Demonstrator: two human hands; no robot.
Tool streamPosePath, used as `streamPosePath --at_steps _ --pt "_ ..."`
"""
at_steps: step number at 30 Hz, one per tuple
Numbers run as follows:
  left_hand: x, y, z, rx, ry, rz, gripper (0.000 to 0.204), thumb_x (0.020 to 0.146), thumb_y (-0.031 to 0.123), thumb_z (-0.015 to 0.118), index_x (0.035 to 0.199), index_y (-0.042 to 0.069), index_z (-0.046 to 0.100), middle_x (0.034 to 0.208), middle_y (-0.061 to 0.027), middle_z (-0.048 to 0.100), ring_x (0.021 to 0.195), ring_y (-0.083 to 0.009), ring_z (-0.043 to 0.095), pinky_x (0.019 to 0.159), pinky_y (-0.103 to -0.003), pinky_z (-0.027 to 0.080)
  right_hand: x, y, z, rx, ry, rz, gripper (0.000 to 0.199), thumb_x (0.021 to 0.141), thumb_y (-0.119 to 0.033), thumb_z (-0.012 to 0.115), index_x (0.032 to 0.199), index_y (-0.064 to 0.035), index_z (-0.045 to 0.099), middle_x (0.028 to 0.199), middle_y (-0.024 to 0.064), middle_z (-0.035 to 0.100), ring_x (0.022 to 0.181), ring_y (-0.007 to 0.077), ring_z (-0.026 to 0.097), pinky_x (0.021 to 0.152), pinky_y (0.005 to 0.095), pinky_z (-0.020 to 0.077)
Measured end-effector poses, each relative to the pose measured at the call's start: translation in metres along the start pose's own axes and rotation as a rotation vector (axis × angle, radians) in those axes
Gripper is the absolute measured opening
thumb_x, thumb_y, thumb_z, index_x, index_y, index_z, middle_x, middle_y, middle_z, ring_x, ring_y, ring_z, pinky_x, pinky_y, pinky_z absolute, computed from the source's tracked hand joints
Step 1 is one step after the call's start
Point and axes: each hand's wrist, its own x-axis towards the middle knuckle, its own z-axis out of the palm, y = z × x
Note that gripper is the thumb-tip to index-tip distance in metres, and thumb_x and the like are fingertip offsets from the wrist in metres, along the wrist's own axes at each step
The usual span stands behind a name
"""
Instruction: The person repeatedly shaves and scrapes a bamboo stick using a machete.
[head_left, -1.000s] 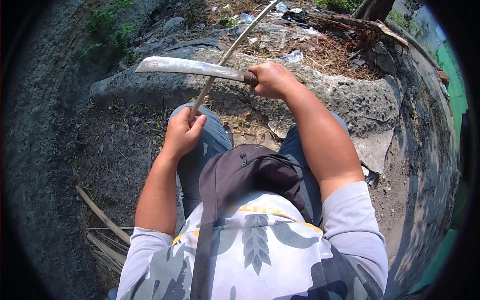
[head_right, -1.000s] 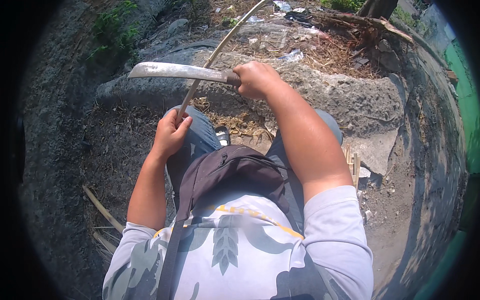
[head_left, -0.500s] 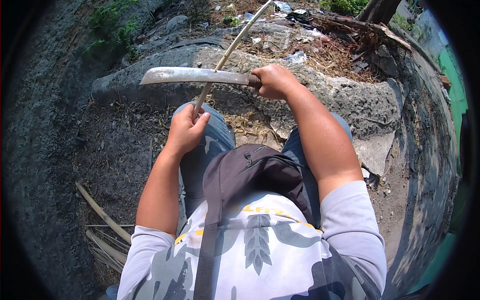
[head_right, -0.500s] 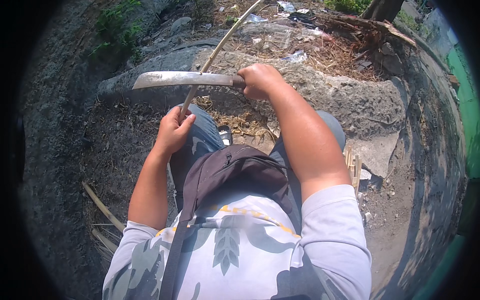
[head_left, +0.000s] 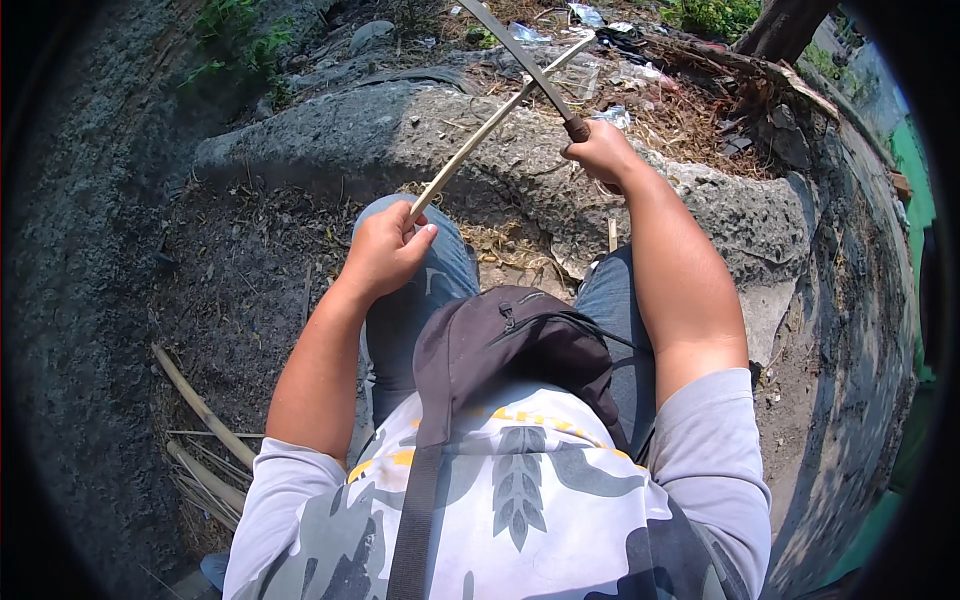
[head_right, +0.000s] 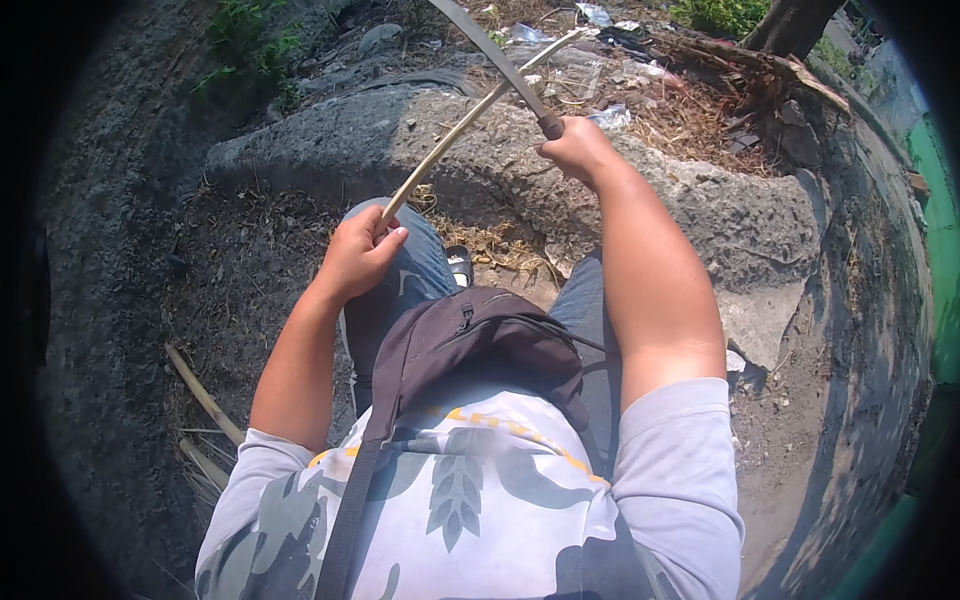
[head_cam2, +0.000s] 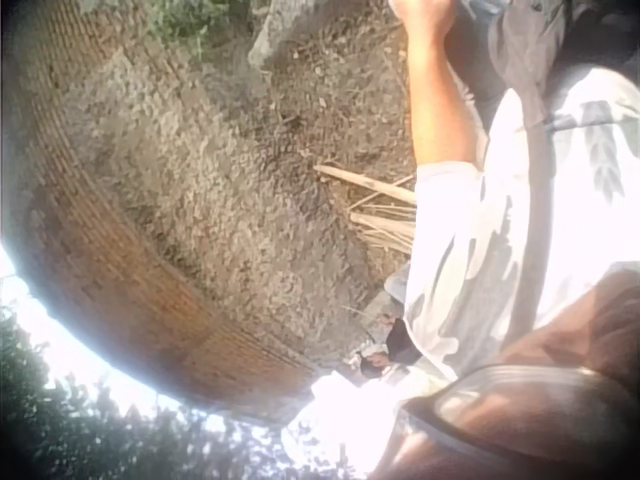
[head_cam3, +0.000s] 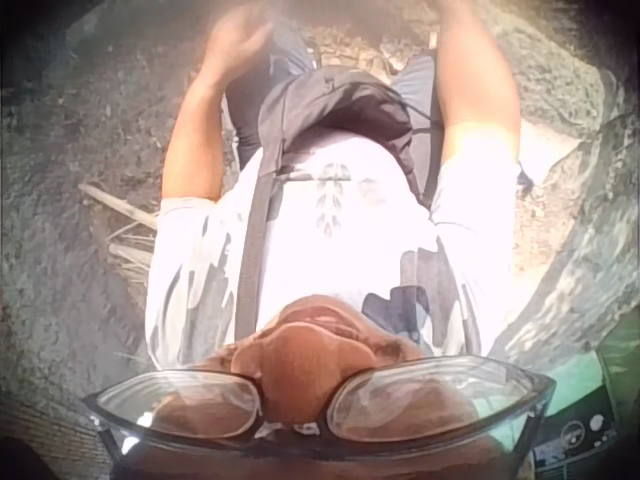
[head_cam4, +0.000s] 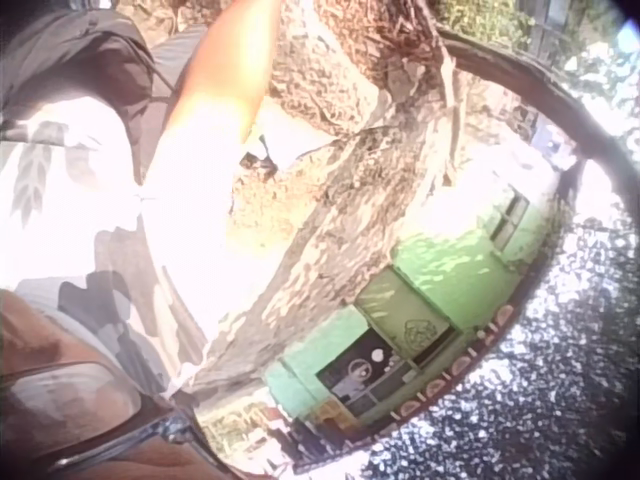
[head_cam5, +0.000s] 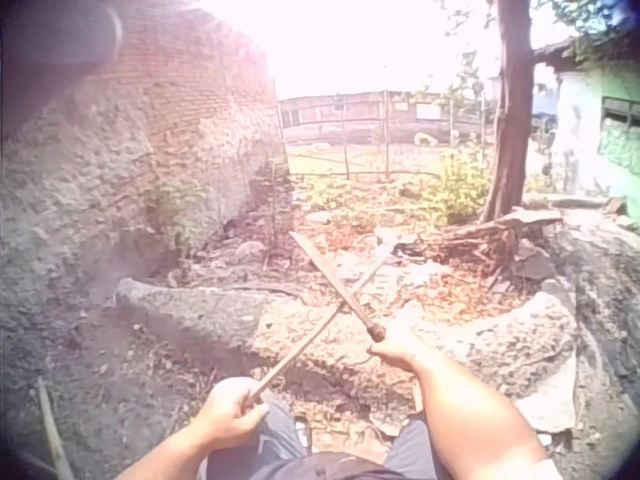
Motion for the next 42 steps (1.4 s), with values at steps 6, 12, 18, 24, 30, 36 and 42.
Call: streamPosePath --at_steps 6,12,18,24,30,36,42 --pt "0.002 0.006 -0.001 0.009 -0.02 -0.068 0.028 0.096 0.026 0.072 0.099 -0.001 0.067 0.071 -0.0016 0.053 0.067 -0.0118 0.049 0.061 -0.032 0.043 -0.016 -0.032 0.025 -0.221 -0.126 -0.23 0.034 0.082 -0.03 0.082 0.097 -0.0032 0.068 0.089 0.0177 0.073 0.086 0.0327 0.071 0.079 0.0429 0.0528" --pt "-0.002 0.011 -0.002 -0.023 -0.003 -0.069 0.029 0.095 0.025 0.073 0.103 -0.003 0.067 0.074 -0.0029 0.055 0.069 -0.0122 0.051 0.063 -0.031 0.044 -0.029 -0.06 0.017 -0.329 -0.141 -0.346 0.031 0.084 -0.03 0.081 0.105 -0.0092 0.073 0.096 0.0164 0.076 0.095 0.0347 0.072 0.083 0.046 0.054" --pt "0.002 0.006 0.0 -0.023 -0.02 -0.052 0.03 0.094 0.022 0.074 0.107 -0.004 0.067 0.074 -0.003 0.055 0.069 -0.013 0.051 0.065 -0.031 0.045 -0.036 -0.063 0.016 -0.479 -0.166 -0.201 0.026 0.088 -0.033 0.076 0.112 -0.0212 0.076 0.11 0.0086 0.077 0.106 0.0286 0.072 0.091 0.0442 0.0565" --pt "0.001 -0.002 0.001 -0.04 0.057 0.024 0.027 0.09 0.019 0.073 0.102 -0.004 0.067 0.066 -0.0056 0.058 0.06 -0.0162 0.057 0.06 -0.033 0.046 -0.045 -0.077 0.047 -0.391 -0.164 -0.309 0.028 0.085 -0.027 0.075 0.112 -0.0188 0.075 0.108 0.0148 0.075 0.106 0.034 0.072 0.091 0.0466 0.0563" --pt "-0.007 -0.006 0.002 -0.002 0.072 0.011 0.027 0.089 0.019 0.073 0.101 -0.004 0.066 0.066 -0.0046 0.058 0.061 -0.0142 0.056 0.059 -0.033 0.046 -0.03 -0.069 0.027 -0.51 0.019 -0.34 0.021 0.079 -0.019 0.073 0.1 -0.0136 0.07 0.095 0.0164 0.074 0.094 0.0391 0.071 0.081 0.0497 0.0563" --pt "-0.002 -0.005 0.004 0.027 0.04 0.048 0.025 0.09 0.02 0.073 0.099 -0.002 0.066 0.064 -0.0042 0.055 0.059 -0.0146 0.054 0.058 -0.034 0.045 0.001 -0.015 -0.003 -0.012 0.153 -0.032 0.024 0.08 -0.018 0.07 0.099 -0.0048 0.07 0.087 0.0166 0.072 0.082 0.0283 0.071 0.076 0.0419 0.0532" --pt "0.0 0.002 0.0 -0.063 0.023 -0.032 0.026 0.09 0.021 0.074 0.099 -0.002 0.066 0.064 -0.0047 0.055 0.059 -0.0156 0.054 0.058 -0.035 0.045 -0.008 -0.031 0.027 -0.126 -0.045 -0.185 0.033 0.082 -0.024 0.08 0.105 -0.0022 0.069 0.091 0.0176 0.073 0.087 0.0314 0.071 0.079 0.0423 0.0534"
